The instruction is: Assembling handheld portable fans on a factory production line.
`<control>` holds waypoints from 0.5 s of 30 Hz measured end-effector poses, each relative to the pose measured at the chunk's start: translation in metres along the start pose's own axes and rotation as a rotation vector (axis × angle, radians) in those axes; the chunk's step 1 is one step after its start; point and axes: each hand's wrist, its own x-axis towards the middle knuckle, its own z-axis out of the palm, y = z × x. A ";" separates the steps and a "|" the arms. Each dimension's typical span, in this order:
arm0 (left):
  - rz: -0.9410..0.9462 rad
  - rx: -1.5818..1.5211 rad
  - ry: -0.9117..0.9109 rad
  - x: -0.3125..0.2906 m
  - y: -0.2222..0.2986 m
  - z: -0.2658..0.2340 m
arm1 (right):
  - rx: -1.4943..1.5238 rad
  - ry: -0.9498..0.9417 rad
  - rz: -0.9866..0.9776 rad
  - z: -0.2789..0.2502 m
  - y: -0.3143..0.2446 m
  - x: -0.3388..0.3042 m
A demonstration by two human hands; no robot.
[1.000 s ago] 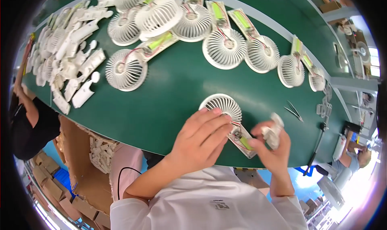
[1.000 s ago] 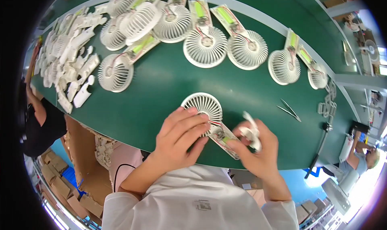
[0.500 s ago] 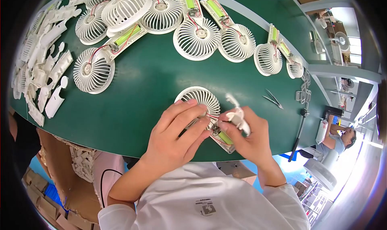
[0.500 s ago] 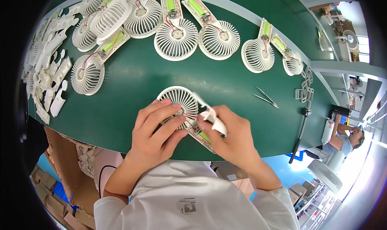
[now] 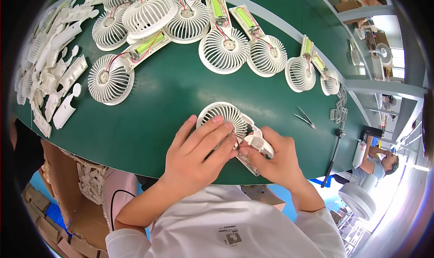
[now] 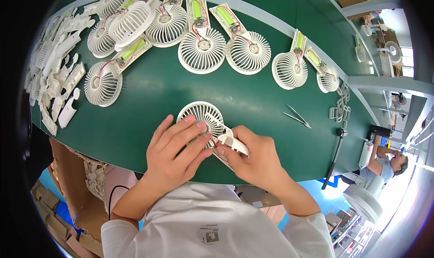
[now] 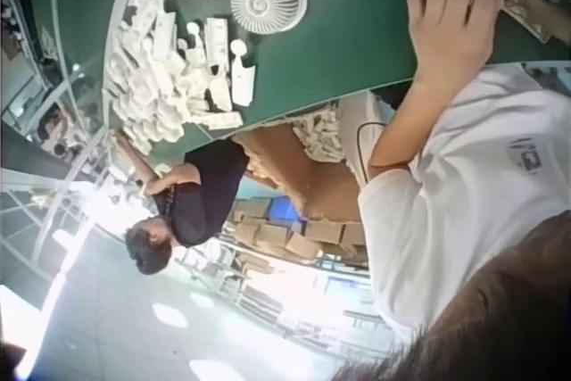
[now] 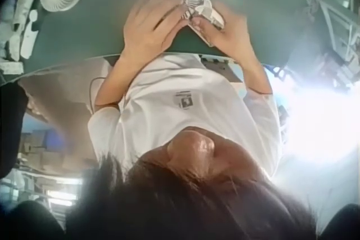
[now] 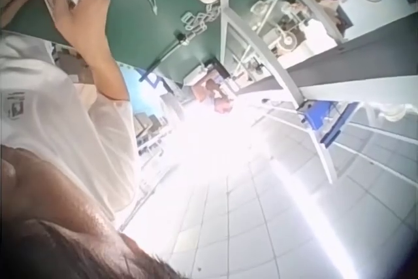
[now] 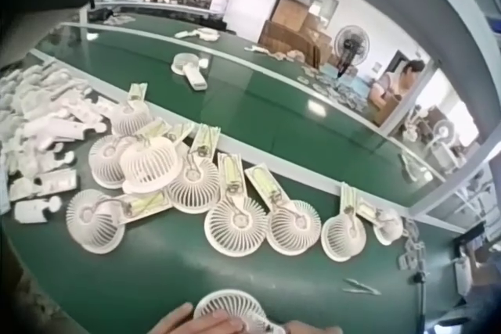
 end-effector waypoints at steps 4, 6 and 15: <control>0.067 0.230 -0.155 -0.010 0.008 -0.002 | -0.134 -0.083 -0.015 -0.007 -0.006 0.006; 0.067 0.240 -0.226 -0.012 0.004 -0.008 | 0.018 -0.139 0.075 -0.017 -0.004 0.014; 0.113 0.224 -0.331 -0.004 0.007 -0.011 | 0.064 -0.083 0.005 -0.008 -0.009 0.044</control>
